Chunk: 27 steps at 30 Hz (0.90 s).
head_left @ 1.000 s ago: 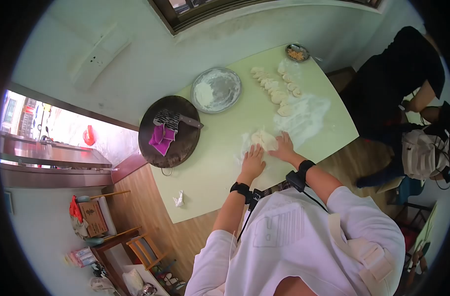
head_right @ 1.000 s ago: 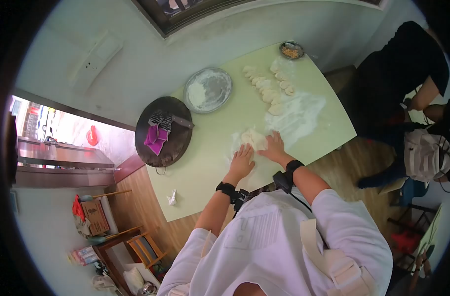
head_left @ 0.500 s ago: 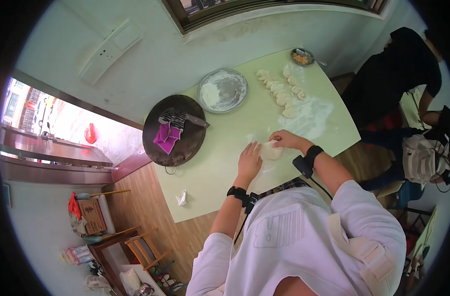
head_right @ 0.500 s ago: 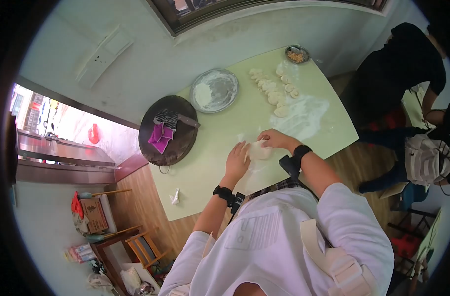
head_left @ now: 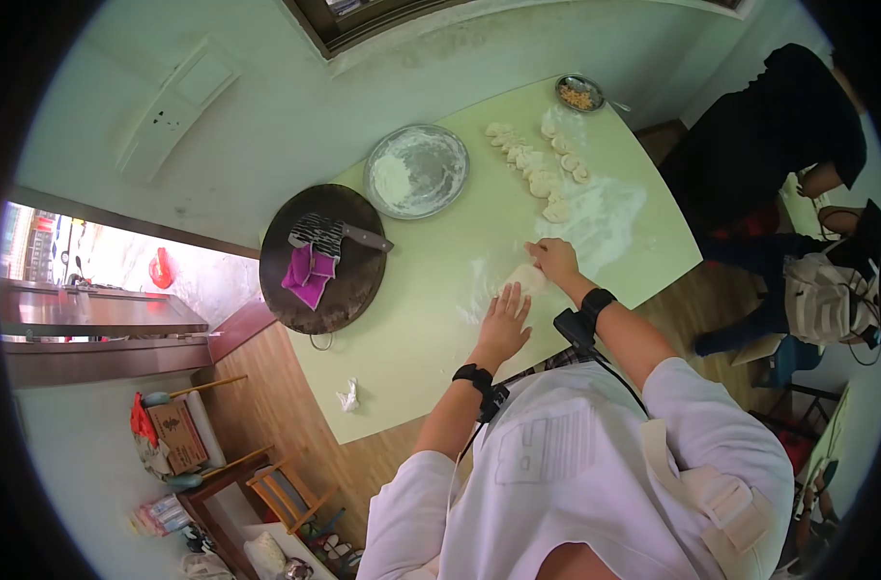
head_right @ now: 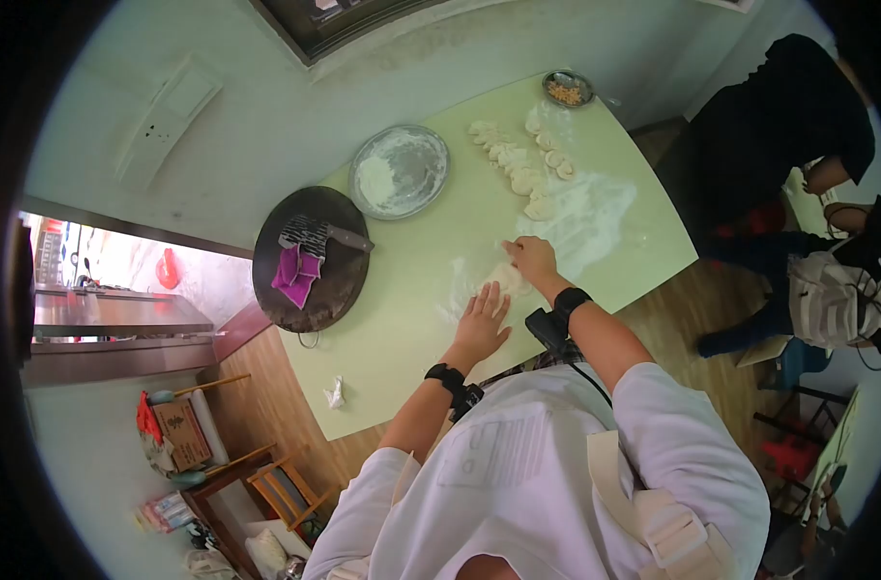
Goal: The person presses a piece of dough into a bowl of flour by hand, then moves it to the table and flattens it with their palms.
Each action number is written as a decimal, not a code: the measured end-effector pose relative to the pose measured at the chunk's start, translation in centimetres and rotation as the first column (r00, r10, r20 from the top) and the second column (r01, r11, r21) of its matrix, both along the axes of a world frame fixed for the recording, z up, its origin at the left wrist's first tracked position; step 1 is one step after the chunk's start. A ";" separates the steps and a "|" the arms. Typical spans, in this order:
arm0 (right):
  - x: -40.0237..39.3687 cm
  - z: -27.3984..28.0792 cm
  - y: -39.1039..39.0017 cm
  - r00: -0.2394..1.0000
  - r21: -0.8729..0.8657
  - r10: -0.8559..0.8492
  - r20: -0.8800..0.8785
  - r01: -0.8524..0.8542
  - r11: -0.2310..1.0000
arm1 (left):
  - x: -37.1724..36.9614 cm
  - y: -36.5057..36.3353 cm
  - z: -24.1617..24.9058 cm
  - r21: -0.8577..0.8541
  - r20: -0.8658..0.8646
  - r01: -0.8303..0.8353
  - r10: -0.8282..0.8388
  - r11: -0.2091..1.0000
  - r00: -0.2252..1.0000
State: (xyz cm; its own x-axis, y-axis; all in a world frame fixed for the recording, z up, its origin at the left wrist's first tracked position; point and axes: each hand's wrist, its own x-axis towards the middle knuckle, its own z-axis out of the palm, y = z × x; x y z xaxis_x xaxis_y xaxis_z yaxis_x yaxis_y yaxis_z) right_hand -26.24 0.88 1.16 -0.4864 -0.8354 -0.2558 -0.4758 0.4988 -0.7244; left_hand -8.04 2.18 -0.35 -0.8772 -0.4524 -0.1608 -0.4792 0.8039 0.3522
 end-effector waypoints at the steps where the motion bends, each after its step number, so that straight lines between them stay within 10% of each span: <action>1: 0.4 -0.5 0.2 1.000 0.001 -0.001 0.004 0.001 1.000 | 0.4 -0.3 -0.1 -0.014 -0.003 0.041 -0.041 0.999 0.999; 7: 3.3 -1.9 -0.9 0.974 0.144 -0.198 -0.111 0.213 0.966 | 1.0 -2.0 -0.2 0.013 -0.105 0.123 -0.121 0.992 0.987; 9: 4.2 -2.5 -1.1 0.931 -0.023 0.089 -0.353 -0.104 0.994 | 1.1 -2.0 -0.4 0.044 -0.138 0.115 -0.108 0.992 0.985; 18: 5.5 -2.5 -1.1 0.763 0.008 0.147 -0.630 -0.183 0.983 | 1.0 -2.2 0.1 0.275 -0.123 -0.016 0.052 0.961 0.991; 27: 2.9 -3.3 -2.5 0.760 -0.046 0.336 -0.557 -0.432 0.901 | 0.8 -3.5 1.1 0.395 -0.098 -0.084 0.133 0.915 0.986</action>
